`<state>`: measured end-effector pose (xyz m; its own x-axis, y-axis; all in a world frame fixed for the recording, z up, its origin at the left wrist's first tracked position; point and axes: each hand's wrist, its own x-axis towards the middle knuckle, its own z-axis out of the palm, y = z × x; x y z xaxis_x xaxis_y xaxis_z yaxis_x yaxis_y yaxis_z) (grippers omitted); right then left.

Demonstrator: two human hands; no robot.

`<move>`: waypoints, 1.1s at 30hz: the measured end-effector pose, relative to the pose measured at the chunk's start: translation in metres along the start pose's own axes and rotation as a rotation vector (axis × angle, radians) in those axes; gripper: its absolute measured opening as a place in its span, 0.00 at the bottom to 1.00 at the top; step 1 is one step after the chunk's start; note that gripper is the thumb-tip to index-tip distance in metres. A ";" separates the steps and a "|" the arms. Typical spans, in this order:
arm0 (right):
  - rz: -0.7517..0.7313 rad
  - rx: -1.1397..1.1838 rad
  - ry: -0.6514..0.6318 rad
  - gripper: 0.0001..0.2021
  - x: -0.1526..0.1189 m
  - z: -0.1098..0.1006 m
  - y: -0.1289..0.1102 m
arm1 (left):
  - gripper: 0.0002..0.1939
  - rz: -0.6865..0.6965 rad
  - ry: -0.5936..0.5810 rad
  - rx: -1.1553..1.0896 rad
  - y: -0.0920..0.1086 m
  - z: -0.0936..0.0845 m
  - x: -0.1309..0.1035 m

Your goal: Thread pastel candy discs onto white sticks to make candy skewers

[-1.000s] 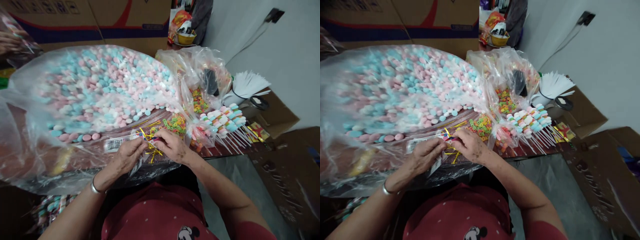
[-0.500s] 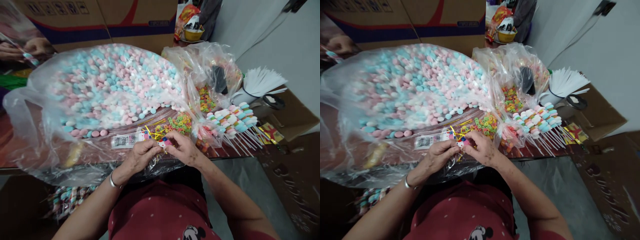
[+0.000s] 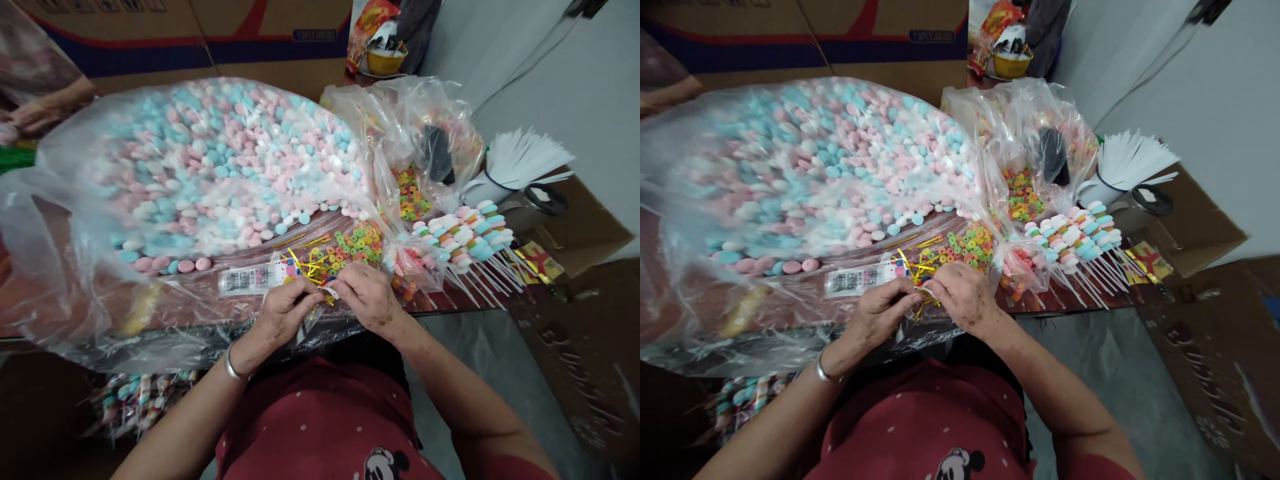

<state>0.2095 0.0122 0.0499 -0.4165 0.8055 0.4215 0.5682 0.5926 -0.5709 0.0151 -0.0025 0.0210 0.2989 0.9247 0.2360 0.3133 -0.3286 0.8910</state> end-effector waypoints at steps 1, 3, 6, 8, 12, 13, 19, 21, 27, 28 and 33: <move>-0.006 -0.006 0.003 0.16 -0.001 0.000 0.000 | 0.11 0.017 -0.005 0.015 0.001 0.000 0.000; -0.003 0.025 -0.001 0.17 -0.002 0.000 0.001 | 0.13 0.039 -0.016 0.025 0.003 0.000 0.001; 0.060 0.126 -0.050 0.11 -0.004 -0.004 -0.001 | 0.15 0.023 -0.036 0.002 0.002 0.001 0.002; 0.123 0.184 -0.096 0.10 -0.006 -0.006 -0.003 | 0.16 0.001 -0.036 -0.025 0.000 0.003 0.002; 0.160 0.212 -0.091 0.09 -0.010 -0.006 -0.006 | 0.14 -0.012 -0.040 -0.068 -0.005 0.006 0.000; 0.149 0.209 -0.072 0.06 -0.011 -0.006 -0.006 | 0.14 -0.003 -0.039 -0.079 -0.006 0.007 -0.001; 0.165 0.204 -0.027 0.06 -0.018 0.002 -0.009 | 0.11 0.067 -0.040 -0.121 -0.008 0.009 -0.001; 0.188 0.204 -0.011 0.18 -0.021 0.001 -0.012 | 0.10 0.057 -0.026 -0.098 -0.009 0.008 -0.002; 0.164 -0.168 0.313 0.09 -0.046 -0.046 0.012 | 0.09 -0.038 0.017 -0.005 -0.017 0.001 -0.008; 0.197 -0.288 0.415 0.06 -0.055 -0.061 0.022 | 0.10 -0.059 0.022 0.005 -0.017 -0.001 -0.008; 0.407 -0.852 0.423 0.08 -0.104 -0.122 0.069 | 0.15 -0.152 0.019 0.032 -0.013 -0.004 -0.007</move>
<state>0.3789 -0.0304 0.0529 0.1095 0.7808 0.6151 0.9927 -0.0548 -0.1072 0.0050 -0.0041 0.0094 0.2287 0.9676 0.1067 0.3821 -0.1900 0.9044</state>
